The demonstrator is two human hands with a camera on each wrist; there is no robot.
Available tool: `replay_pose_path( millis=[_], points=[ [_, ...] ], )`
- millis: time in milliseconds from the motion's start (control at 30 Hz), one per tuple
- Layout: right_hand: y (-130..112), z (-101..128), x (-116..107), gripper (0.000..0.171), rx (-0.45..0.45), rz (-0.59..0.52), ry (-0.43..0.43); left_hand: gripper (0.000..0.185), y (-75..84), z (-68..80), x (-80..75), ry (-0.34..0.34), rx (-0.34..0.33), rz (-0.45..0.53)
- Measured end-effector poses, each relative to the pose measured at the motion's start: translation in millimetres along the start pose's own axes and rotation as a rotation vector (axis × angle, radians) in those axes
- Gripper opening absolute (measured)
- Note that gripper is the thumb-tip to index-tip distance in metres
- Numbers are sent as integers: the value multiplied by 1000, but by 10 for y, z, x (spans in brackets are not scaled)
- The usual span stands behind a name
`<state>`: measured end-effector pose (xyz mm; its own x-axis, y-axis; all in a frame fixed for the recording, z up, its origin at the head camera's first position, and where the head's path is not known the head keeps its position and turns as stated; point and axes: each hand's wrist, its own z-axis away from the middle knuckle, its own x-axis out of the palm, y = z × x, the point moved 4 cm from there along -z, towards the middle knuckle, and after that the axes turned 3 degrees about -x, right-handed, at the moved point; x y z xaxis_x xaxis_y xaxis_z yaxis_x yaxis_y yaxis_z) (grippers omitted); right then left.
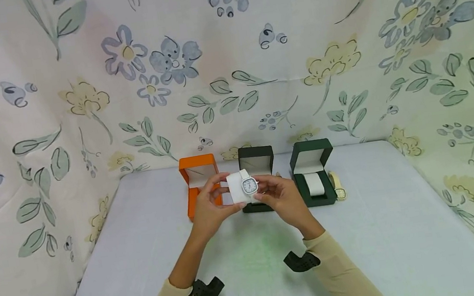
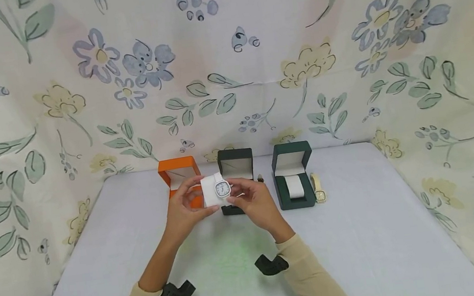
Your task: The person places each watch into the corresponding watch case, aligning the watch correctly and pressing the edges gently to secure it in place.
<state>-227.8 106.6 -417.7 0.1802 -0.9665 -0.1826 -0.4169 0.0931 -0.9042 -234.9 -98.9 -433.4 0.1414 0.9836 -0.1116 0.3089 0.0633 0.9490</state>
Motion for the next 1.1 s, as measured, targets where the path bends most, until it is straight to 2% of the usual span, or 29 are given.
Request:
replay_pose_path(
  millis=[233, 400, 600, 767, 867, 967, 1100],
  points=[
    [27, 13, 68, 40, 9, -24, 22, 75, -27, -18, -25, -8, 1, 27],
    [25, 21, 78, 41, 1, -13, 20, 75, -33, -31, -34, -17, 3, 7],
    [-52, 16, 16, 50, -29, 26, -51, 74, 4, -36, -42, -40, -20, -7],
    [-152, 20, -20, 77, -60, 86, -139, 75, 27, -23, -33, -81, -49, 13],
    [-96, 24, -24, 91, -68, 99, -205, 78, 35, -13, -7, -127, -55, 40],
    [-46, 23, -33, 94, -77, 89, -244, 78, 39, 0, 18, -163, -62, 67],
    [-14, 24, -60, 91, -78, 60, -254, 76, 36, 13, 32, -180, -72, 84]
  ],
)
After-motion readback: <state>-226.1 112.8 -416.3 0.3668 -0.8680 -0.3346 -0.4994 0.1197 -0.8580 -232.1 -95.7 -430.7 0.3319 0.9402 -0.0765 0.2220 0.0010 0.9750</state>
